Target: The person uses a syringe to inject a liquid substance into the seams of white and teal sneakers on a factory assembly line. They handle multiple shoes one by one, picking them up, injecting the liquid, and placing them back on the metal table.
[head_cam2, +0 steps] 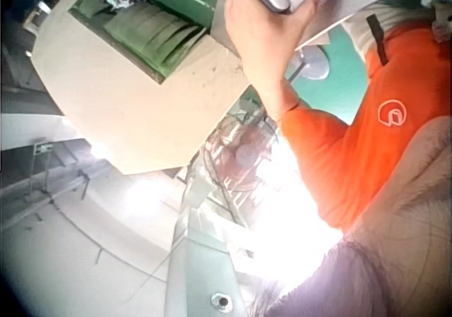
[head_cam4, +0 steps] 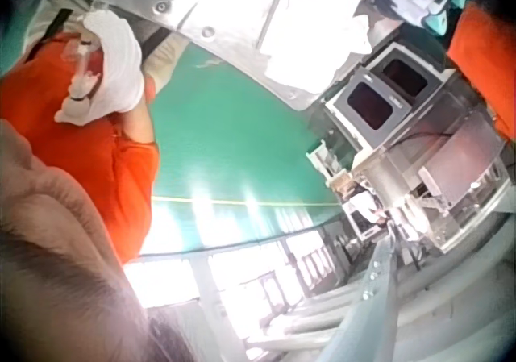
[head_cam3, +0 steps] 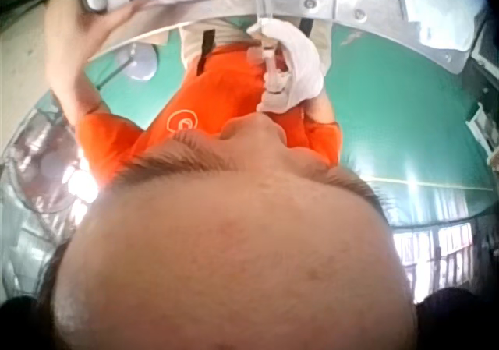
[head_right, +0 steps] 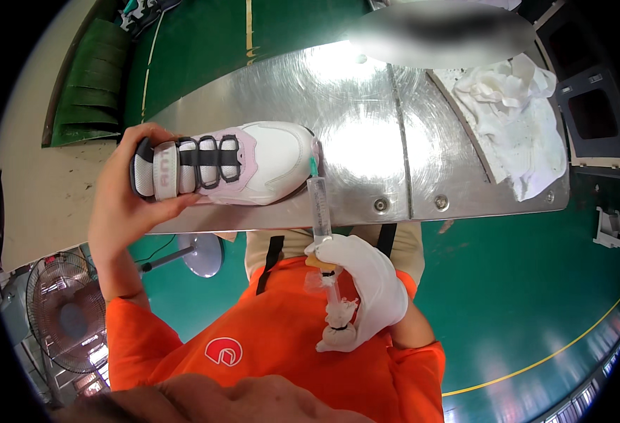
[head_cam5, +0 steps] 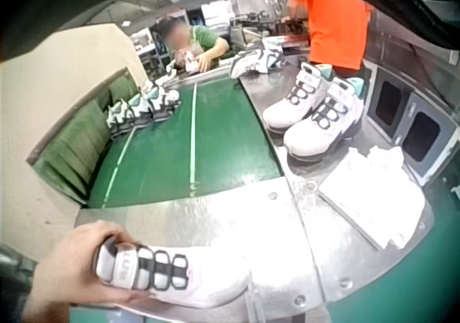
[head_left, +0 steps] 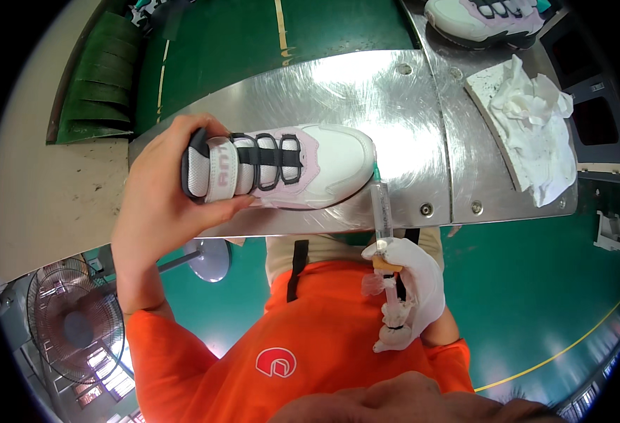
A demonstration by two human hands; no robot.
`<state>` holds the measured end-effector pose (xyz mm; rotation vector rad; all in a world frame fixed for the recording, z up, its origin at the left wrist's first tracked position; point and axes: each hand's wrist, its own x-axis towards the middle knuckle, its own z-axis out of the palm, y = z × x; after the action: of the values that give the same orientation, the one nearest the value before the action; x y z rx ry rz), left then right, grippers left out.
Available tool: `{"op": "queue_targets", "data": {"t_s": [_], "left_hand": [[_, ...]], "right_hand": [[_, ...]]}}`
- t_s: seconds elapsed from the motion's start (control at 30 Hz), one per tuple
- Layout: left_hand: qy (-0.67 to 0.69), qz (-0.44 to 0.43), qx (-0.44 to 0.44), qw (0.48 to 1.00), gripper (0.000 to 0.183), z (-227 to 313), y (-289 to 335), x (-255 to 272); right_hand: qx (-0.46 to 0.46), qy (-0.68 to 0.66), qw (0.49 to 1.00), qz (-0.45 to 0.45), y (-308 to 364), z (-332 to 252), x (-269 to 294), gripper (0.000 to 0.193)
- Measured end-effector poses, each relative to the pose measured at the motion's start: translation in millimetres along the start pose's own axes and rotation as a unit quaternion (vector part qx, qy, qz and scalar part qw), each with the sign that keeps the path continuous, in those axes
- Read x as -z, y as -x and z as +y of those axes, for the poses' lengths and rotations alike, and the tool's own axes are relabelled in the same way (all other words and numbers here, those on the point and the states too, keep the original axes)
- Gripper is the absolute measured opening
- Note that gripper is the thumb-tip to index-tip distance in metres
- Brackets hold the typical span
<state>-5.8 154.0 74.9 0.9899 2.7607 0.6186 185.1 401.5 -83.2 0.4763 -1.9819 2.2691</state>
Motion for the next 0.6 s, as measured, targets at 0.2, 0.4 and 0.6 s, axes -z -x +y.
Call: {"op": "queue_targets", "data": {"t_s": [0.2,0.4,0.6], "left_hand": [[0.064,-0.187,-0.088,0.976,0.092,-3,-31,47],[0.032,-0.322,-0.102,0.941,0.074,26,-109,22],[-0.057,-0.518,-0.143,0.841,0.061,43,-156,-40]], "right_hand": [[0.026,0.009,1.000,0.003,1,3,0,0.094],[0.048,0.004,0.999,0.008,9,16,-4,0.095],[0.015,-0.070,0.997,0.020,14,17,-7,0.099]]}}
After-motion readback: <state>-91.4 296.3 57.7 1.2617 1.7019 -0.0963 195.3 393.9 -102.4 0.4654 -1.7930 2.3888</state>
